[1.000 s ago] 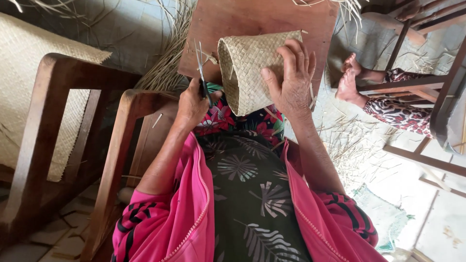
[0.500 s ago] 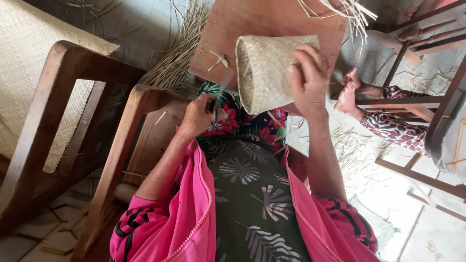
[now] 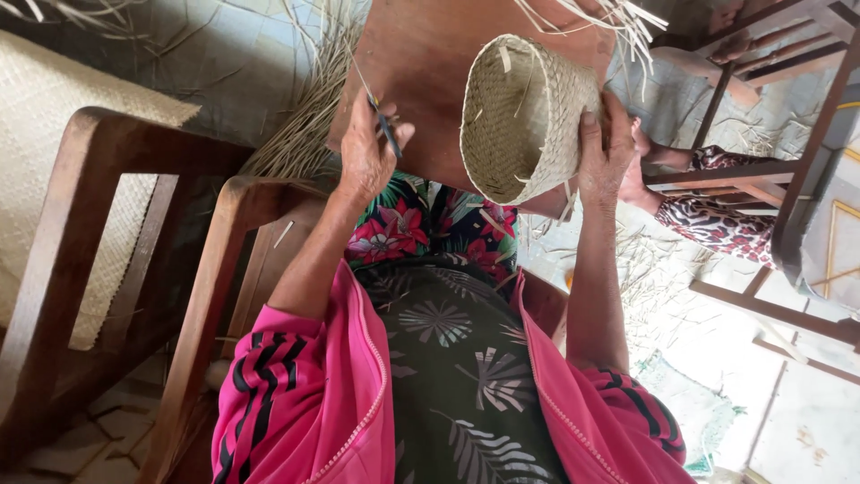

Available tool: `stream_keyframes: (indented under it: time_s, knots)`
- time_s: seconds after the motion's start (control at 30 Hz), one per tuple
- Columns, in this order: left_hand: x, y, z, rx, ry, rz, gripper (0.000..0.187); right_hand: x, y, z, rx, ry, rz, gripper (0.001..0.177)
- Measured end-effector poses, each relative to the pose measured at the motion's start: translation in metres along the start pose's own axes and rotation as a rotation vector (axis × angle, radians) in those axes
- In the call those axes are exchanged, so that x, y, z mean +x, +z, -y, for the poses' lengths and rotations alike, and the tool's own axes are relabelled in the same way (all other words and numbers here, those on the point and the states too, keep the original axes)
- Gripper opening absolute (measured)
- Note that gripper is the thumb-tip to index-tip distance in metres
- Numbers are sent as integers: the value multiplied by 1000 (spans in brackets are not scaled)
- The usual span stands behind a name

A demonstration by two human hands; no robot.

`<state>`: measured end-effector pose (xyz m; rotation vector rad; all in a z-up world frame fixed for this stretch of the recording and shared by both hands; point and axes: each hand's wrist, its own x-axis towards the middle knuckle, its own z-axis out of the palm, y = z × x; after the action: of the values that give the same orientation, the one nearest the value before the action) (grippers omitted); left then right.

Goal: Trimming the excess straw from the rim of a hand-woven basket using scissors to finish the product.

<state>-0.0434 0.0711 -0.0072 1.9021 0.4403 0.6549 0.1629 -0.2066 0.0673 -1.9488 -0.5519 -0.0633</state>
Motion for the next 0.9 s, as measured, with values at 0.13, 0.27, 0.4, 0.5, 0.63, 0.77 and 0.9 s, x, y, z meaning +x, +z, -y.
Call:
stream_keyframes:
  time_s: [0.13, 0.27, 0.4, 0.5, 0.63, 0.77, 0.9]
  knots:
    - [-45, 34, -17, -595, -315, 71, 63, -1, -6, 3, -23, 37, 9, 43]
    - [-58, 4, -53, -438, -444, 42, 48, -1, 0, -21, 124, 98, -12, 45]
    - [-67, -35, -46, 318, -541, 246, 52, -6, 12, 32, -41, 125, 43, 51]
    - [-93, -33, -14, 605, -377, 217, 64, -11, 29, 52, -121, -121, 55, 51]
    - [-100, -32, -34, 163, -621, 7, 55, -22, 47, 54, -353, -342, 61, 53]
    - [-98, -27, -66, 32, -312, -299, 58, -23, 50, 82, -607, -525, -42, 39]
    - [-78, -19, -94, -20, -7, -310, 44, -32, 62, 120, -157, -626, 104, 21]
